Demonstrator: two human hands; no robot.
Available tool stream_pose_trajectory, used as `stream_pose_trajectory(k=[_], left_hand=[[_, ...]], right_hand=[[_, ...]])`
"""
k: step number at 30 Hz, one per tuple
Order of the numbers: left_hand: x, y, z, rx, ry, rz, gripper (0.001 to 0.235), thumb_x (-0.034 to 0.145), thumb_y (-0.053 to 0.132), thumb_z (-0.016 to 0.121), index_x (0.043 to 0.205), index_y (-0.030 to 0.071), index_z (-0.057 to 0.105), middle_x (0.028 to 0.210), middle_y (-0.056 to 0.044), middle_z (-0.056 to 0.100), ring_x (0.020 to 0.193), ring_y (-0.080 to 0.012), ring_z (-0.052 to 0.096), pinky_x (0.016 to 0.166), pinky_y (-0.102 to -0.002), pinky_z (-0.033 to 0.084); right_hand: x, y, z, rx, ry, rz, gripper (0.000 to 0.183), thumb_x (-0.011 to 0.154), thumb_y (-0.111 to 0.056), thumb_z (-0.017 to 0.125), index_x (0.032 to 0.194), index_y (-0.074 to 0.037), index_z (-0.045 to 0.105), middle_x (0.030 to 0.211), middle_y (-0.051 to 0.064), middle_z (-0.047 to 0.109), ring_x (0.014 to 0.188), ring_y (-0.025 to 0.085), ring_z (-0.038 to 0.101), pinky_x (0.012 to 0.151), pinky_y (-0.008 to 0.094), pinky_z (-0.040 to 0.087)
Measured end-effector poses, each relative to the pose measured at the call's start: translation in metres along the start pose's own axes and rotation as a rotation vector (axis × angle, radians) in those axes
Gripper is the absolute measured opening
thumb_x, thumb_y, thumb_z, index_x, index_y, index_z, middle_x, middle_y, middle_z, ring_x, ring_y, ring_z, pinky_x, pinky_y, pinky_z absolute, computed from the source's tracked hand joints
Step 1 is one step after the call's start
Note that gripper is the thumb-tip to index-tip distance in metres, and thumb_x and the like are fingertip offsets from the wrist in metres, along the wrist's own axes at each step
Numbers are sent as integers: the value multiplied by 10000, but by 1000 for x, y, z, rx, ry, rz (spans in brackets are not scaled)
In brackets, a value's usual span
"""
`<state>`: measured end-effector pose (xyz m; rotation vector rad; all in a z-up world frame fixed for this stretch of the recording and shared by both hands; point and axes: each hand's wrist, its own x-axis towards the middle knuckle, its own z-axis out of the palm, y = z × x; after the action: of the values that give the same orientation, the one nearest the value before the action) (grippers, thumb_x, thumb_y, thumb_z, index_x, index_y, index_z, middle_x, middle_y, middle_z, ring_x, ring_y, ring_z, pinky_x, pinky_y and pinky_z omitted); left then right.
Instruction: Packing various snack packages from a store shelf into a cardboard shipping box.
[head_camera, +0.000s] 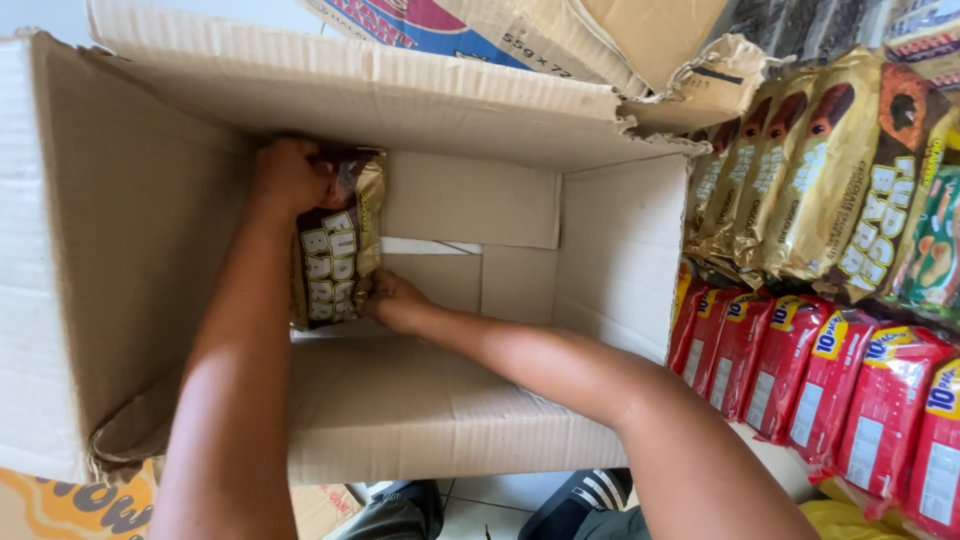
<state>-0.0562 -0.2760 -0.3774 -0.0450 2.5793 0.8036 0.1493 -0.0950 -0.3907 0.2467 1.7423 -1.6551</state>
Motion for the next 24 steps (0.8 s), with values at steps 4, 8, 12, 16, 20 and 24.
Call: stream_pose_trajectory(k=[4, 8, 12, 16, 20, 24], left_hand=[[-9, 21, -19, -64, -3, 63, 595, 812, 215, 785, 1372, 78, 638, 1262, -247, 672, 1135, -388, 662, 988, -450, 512], [-51, 112, -55, 341, -247, 94, 578, 791, 305, 778, 1315, 82, 676, 1307, -222, 658, 1200, -407, 622, 1040, -491, 460], [-95, 217, -81, 659, -547, 157, 553, 878, 488, 732, 1277, 104, 716, 1330, -185, 666, 1247, -392, 627, 991, -562, 501], [-161, 335, -107, 475, -702, 444, 507, 831, 525, 696, 1168, 163, 807, 1219, -110, 765, 1190, -322, 700, 1020, -454, 535], [-193, 421, -68, -47, -635, 858, 503, 854, 492, 691, 1221, 148, 714, 1159, -100, 767, 1096, -268, 729, 950, -393, 546], [-190, 493, 27, -407, -547, 880, 537, 894, 441, 689, 1311, 104, 661, 1088, -175, 811, 1008, -262, 785, 896, -341, 590]], right_hand=[[-12, -66, -24, -154, -159, 182, 421, 827, -176, 682, 1226, -80, 590, 894, 117, 714, 763, 199, 638, 666, 360, 526], [-58, -129, -67, -627, -199, -28, 450, 929, -338, 714, 1260, -41, 645, 994, 129, 743, 895, 195, 680, 801, 341, 533], [-161, -215, -132, -360, -228, -218, 442, 979, -226, 638, 1375, -37, 579, 1177, 101, 748, 1089, 151, 701, 939, 316, 560], [-277, -259, -211, -215, -121, -263, 408, 1030, -193, 603, 1402, -29, 568, 1263, 120, 709, 1149, 173, 684, 996, 342, 573], [-338, -225, -298, -137, 517, -434, 327, 1049, -153, 596, 1353, -33, 599, 1239, 129, 720, 1110, 162, 696, 962, 319, 545], [-356, -150, -395, -150, 1013, -609, 286, 1039, -85, 635, 1313, -10, 600, 1293, 139, 677, 1222, 195, 646, 1090, 337, 506]])
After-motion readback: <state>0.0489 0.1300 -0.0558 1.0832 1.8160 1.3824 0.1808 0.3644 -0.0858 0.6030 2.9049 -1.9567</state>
